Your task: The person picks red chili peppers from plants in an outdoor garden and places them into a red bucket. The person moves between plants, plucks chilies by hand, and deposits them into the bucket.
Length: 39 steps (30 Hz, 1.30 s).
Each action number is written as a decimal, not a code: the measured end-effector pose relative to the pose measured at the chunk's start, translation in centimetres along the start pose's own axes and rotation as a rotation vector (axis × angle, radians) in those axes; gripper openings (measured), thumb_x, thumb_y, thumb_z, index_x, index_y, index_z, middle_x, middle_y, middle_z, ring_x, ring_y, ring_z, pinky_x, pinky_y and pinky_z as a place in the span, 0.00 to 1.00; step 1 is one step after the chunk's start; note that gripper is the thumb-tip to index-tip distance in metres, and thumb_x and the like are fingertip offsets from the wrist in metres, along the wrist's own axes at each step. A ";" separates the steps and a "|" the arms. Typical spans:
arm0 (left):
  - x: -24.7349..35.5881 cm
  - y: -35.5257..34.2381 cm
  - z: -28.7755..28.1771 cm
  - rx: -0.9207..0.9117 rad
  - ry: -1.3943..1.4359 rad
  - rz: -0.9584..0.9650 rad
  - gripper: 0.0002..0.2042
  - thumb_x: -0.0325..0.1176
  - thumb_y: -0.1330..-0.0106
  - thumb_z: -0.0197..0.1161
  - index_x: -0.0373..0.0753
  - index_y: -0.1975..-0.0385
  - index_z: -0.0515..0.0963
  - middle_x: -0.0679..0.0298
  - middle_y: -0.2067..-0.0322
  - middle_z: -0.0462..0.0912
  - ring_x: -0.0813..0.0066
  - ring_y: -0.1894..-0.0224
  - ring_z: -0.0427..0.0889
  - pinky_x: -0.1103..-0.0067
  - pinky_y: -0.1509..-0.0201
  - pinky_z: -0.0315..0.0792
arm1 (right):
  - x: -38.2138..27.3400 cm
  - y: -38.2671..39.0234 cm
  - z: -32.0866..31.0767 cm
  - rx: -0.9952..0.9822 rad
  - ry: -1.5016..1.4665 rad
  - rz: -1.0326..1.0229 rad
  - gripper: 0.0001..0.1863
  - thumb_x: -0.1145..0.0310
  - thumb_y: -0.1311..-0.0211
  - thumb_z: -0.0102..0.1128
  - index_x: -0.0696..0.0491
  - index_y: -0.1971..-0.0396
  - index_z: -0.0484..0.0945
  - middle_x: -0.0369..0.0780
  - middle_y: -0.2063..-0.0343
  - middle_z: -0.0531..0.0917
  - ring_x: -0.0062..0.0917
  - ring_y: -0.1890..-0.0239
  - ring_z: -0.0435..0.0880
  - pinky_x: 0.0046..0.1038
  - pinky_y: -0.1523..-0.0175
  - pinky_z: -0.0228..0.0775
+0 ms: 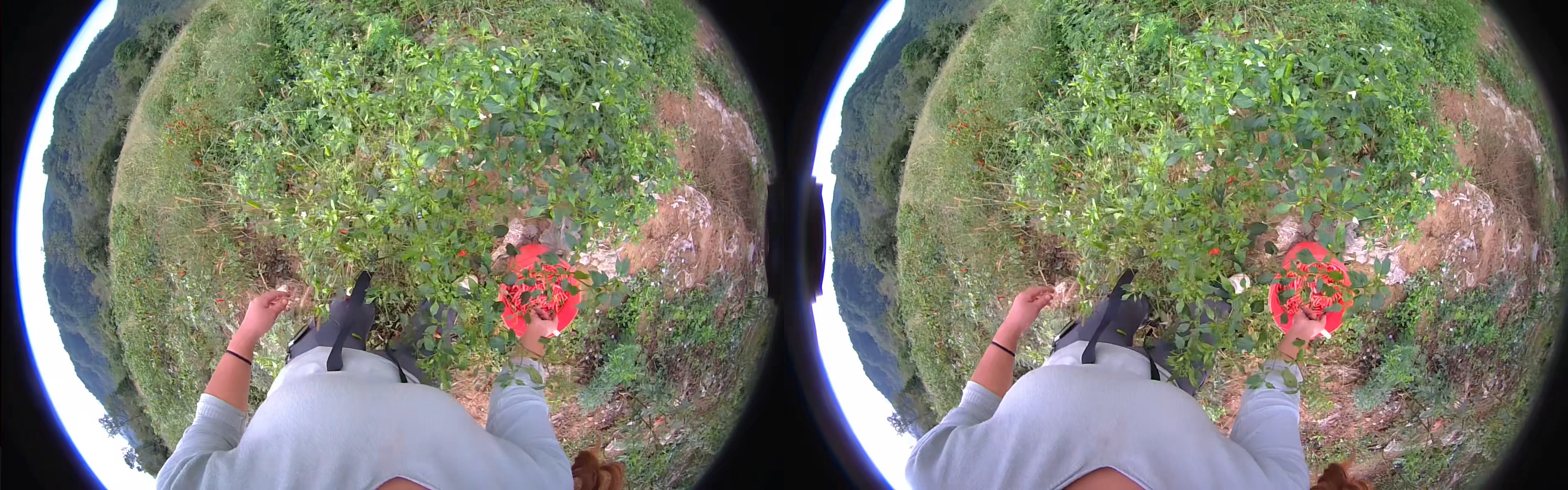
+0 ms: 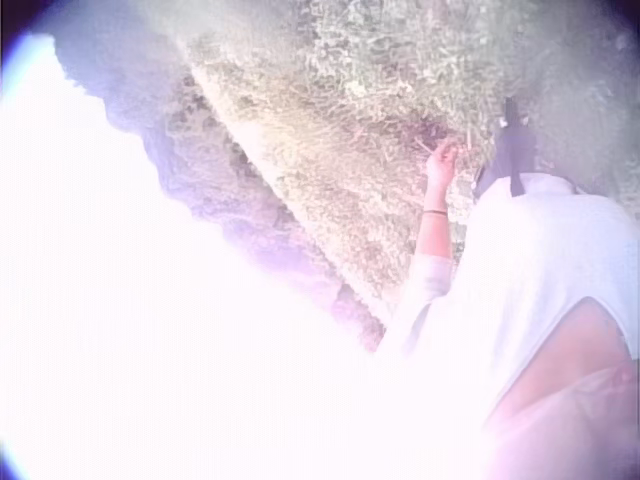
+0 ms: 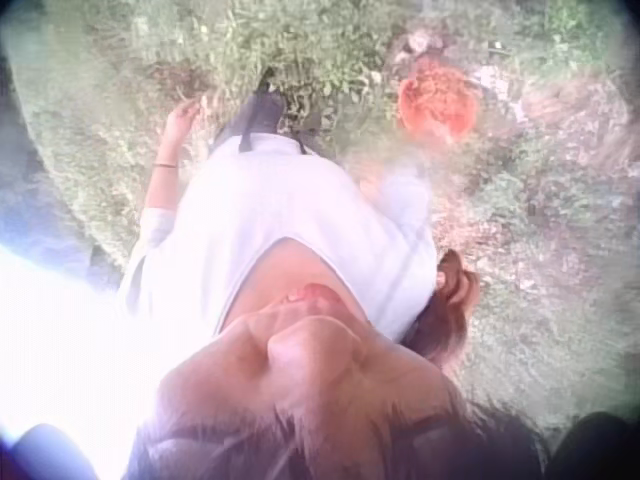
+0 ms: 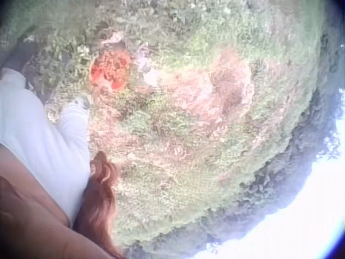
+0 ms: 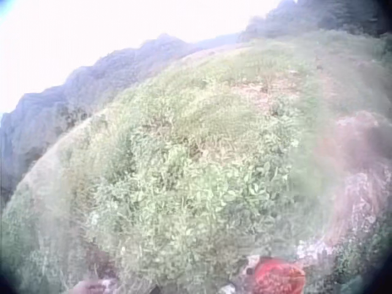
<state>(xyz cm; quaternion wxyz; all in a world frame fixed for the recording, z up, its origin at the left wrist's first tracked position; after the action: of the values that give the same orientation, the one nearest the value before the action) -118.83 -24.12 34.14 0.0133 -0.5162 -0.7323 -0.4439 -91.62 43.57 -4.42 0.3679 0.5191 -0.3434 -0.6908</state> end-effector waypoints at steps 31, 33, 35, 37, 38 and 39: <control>-48.7 8.2 -20.9 0.439 1.090 -0.367 0.14 0.35 0.36 0.52 0.34 0.55 0.74 0.62 0.65 0.79 0.78 0.67 0.77 0.81 0.63 0.71 | 39.1 33.3 13.2 0.190 1.786 -0.155 0.19 0.62 0.54 0.60 0.52 0.60 0.73 0.37 0.68 0.78 0.30 0.64 0.77 0.32 0.54 0.67; -50.0 6.8 -22.0 0.484 1.144 -0.422 0.13 0.34 0.36 0.53 0.33 0.56 0.74 0.63 0.67 0.79 0.79 0.69 0.76 0.82 0.65 0.70 | 41.6 34.1 15.1 0.149 1.711 -0.122 0.18 0.63 0.54 0.60 0.51 0.61 0.74 0.36 0.68 0.78 0.29 0.64 0.77 0.34 0.53 0.66; -50.7 5.0 -24.3 0.546 1.210 -0.449 0.12 0.32 0.37 0.54 0.32 0.57 0.74 0.65 0.70 0.78 0.81 0.72 0.74 0.82 0.68 0.70 | 44.5 34.5 17.4 0.100 1.606 -0.079 0.17 0.63 0.54 0.59 0.51 0.62 0.74 0.35 0.68 0.78 0.29 0.64 0.77 0.35 0.53 0.65; -50.6 2.7 -27.1 0.577 1.135 -0.479 0.13 0.32 0.37 0.53 0.32 0.57 0.74 0.64 0.69 0.78 0.80 0.72 0.75 0.83 0.67 0.70 | 47.6 34.7 19.8 0.052 1.493 -0.021 0.16 0.64 0.53 0.59 0.50 0.63 0.74 0.34 0.69 0.78 0.29 0.65 0.77 0.37 0.52 0.64; -50.7 1.0 -28.2 0.570 1.141 -0.476 0.14 0.33 0.37 0.53 0.32 0.55 0.73 0.64 0.68 0.79 0.78 0.70 0.76 0.82 0.65 0.71 | 48.8 35.0 21.0 0.037 1.426 0.007 0.15 0.64 0.53 0.59 0.50 0.63 0.74 0.34 0.69 0.78 0.29 0.65 0.77 0.37 0.52 0.64; -50.8 -0.6 -29.3 0.564 1.146 -0.474 0.15 0.34 0.36 0.53 0.33 0.54 0.73 0.63 0.66 0.80 0.77 0.69 0.78 0.81 0.62 0.72 | 50.4 35.3 22.4 0.017 1.358 0.042 0.15 0.64 0.53 0.59 0.50 0.63 0.74 0.33 0.69 0.78 0.28 0.65 0.77 0.38 0.52 0.64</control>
<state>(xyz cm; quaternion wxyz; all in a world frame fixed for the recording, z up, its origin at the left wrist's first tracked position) -108.44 -81.48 27.22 0.4354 -0.0019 -0.7907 -0.4304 -117.57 -15.34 7.46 0.5112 0.8339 -0.0517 -0.2015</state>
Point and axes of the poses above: each hand's wrist, its own y-axis away from the middle knuckle, its own z-axis out of the palm, x = y × z, the point moved 7 cm from there along -y, towards the middle knuckle
